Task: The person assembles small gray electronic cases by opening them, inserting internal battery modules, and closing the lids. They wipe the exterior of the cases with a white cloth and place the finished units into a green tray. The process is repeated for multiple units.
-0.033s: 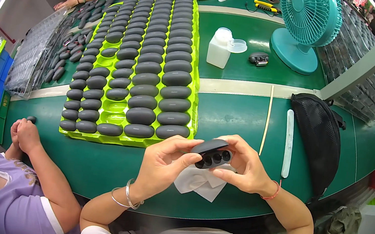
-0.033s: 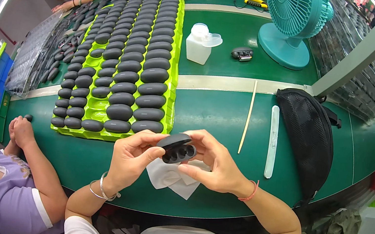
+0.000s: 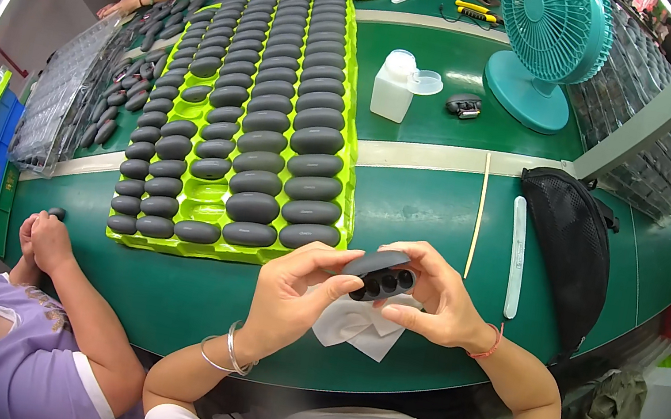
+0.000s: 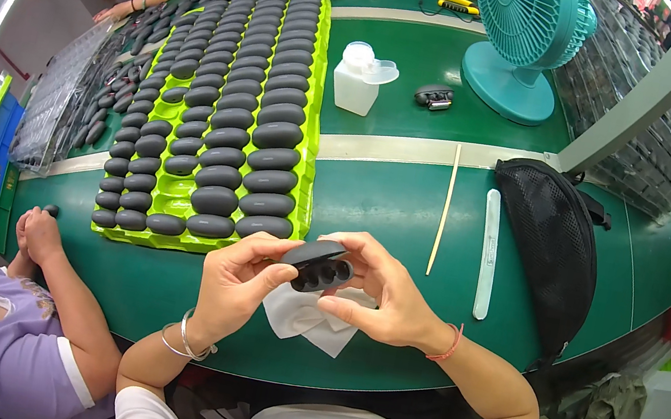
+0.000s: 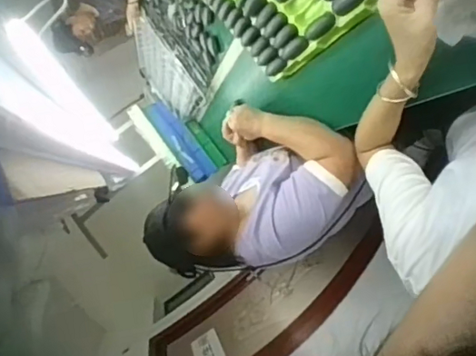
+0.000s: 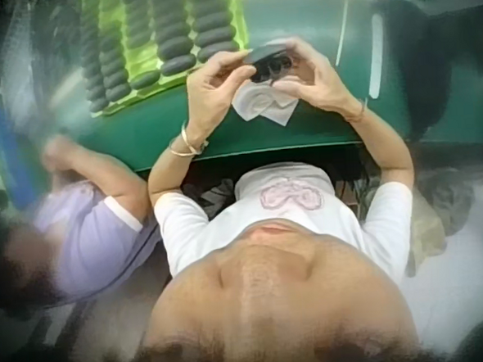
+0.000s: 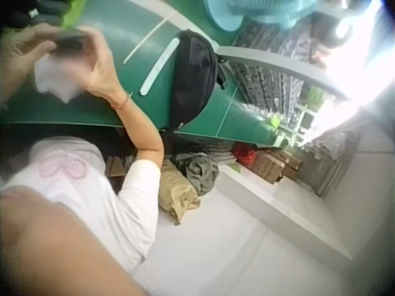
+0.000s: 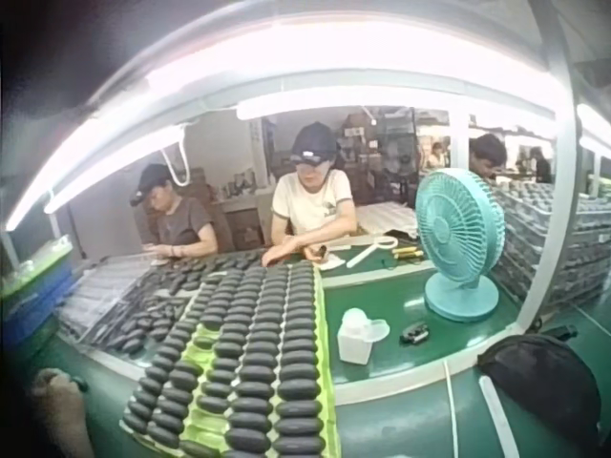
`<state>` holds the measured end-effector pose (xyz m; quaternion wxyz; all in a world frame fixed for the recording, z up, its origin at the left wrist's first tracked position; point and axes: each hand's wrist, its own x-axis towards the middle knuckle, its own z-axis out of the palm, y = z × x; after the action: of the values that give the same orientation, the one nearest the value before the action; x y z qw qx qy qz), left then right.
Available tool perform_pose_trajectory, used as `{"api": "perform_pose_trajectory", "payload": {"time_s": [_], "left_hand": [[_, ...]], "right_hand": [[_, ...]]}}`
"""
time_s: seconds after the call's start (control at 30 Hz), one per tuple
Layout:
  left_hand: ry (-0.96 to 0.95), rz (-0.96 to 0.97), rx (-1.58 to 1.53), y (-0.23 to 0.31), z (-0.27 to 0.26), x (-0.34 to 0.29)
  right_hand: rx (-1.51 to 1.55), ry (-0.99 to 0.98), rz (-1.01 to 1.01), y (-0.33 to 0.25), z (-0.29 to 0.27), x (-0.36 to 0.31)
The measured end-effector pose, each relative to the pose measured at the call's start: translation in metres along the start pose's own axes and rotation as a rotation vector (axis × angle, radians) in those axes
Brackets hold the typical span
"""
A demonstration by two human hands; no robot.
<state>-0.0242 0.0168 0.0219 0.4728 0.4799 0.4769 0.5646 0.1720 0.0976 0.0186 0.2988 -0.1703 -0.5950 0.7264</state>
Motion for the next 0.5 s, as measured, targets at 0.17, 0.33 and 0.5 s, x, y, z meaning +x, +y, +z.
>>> {"api": "perform_pose_trajectory", "payload": {"time_s": [0.17, 0.33, 0.5], "left_hand": [[-0.023, 0.085, 0.122, -0.002, 0.003, -0.002], [-0.096, 0.002, 0.088, 0.002, 0.000, -0.003], [-0.084, 0.031, 0.161, 0.000, -0.001, -0.004]], "right_hand": [[-0.182, -0.034, -0.065, 0.006, -0.006, 0.001], [-0.201, -0.046, -0.087, 0.010, -0.010, 0.000], [-0.198, -0.044, -0.107, 0.011, -0.009, 0.002]]}}
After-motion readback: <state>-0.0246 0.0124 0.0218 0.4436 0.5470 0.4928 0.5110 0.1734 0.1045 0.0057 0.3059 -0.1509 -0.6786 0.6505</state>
